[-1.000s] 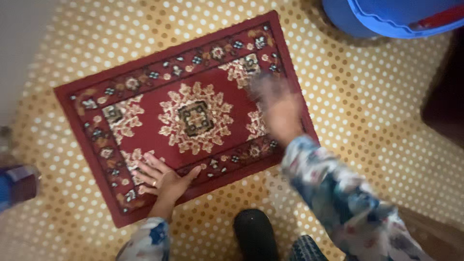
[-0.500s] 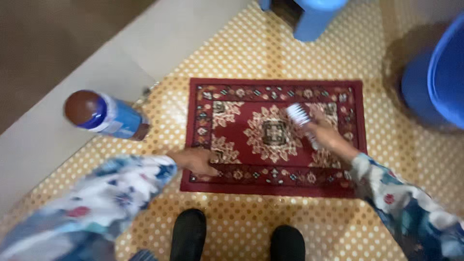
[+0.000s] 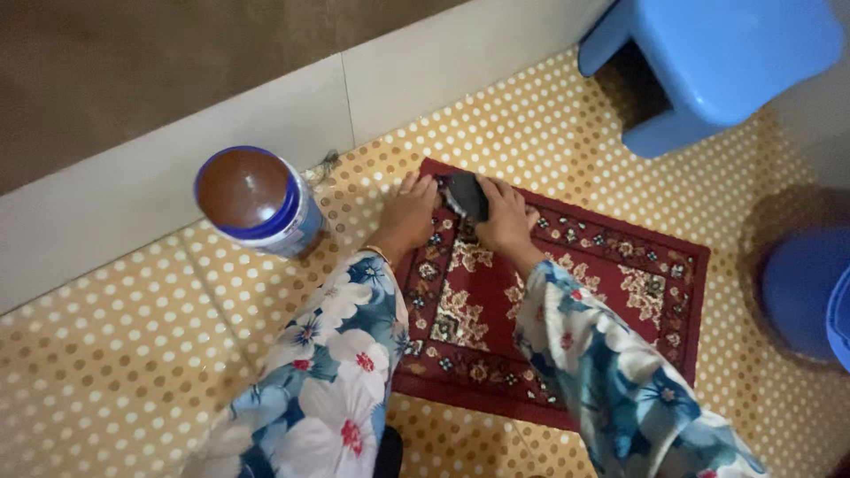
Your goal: The person scrubs a red patterned mat on a tiled floor using a brush and water. They repeatedly pour water from a blue cup onto the mat and scrub it with the brush, occasionally adjusting the mat's position.
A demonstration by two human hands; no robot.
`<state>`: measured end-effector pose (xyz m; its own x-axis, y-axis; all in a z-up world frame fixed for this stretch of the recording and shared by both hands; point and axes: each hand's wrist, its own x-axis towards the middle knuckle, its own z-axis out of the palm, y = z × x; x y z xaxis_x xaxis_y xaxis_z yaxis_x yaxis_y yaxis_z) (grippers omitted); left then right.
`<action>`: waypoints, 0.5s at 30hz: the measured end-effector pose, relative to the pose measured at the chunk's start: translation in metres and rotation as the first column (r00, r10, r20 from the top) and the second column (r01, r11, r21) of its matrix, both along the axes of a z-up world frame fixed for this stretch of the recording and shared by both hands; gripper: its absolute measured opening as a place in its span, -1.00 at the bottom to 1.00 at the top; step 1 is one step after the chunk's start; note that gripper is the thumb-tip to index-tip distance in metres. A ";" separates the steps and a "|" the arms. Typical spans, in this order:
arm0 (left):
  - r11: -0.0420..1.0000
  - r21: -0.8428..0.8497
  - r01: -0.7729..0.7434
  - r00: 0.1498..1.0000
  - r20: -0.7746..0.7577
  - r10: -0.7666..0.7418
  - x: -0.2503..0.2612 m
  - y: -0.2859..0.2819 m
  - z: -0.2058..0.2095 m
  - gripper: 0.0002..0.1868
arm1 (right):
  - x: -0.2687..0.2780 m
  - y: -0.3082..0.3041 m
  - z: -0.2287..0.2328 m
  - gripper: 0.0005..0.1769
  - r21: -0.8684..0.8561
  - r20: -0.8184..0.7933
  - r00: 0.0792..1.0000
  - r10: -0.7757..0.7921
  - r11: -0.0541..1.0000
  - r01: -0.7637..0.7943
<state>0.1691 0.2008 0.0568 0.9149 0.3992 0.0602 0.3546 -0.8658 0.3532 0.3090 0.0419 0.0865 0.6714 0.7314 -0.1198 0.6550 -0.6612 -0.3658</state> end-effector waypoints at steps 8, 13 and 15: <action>1.000 0.024 -0.005 1.000 0.027 0.004 -0.004 0.015 -0.051 -0.41 | -0.042 0.012 -0.037 0.12 0.252 0.062 0.995 -0.076 0.966 0.059; 0.994 0.086 0.065 0.998 -0.015 -0.064 -0.010 0.022 -0.026 -0.42 | -0.114 -0.039 -0.009 0.14 0.235 0.034 0.995 0.094 0.967 -0.100; 0.986 0.150 0.071 0.997 -0.031 -0.067 -0.008 0.018 -0.012 -0.42 | -0.143 -0.060 0.003 0.16 0.208 -0.018 0.981 0.192 0.961 -0.184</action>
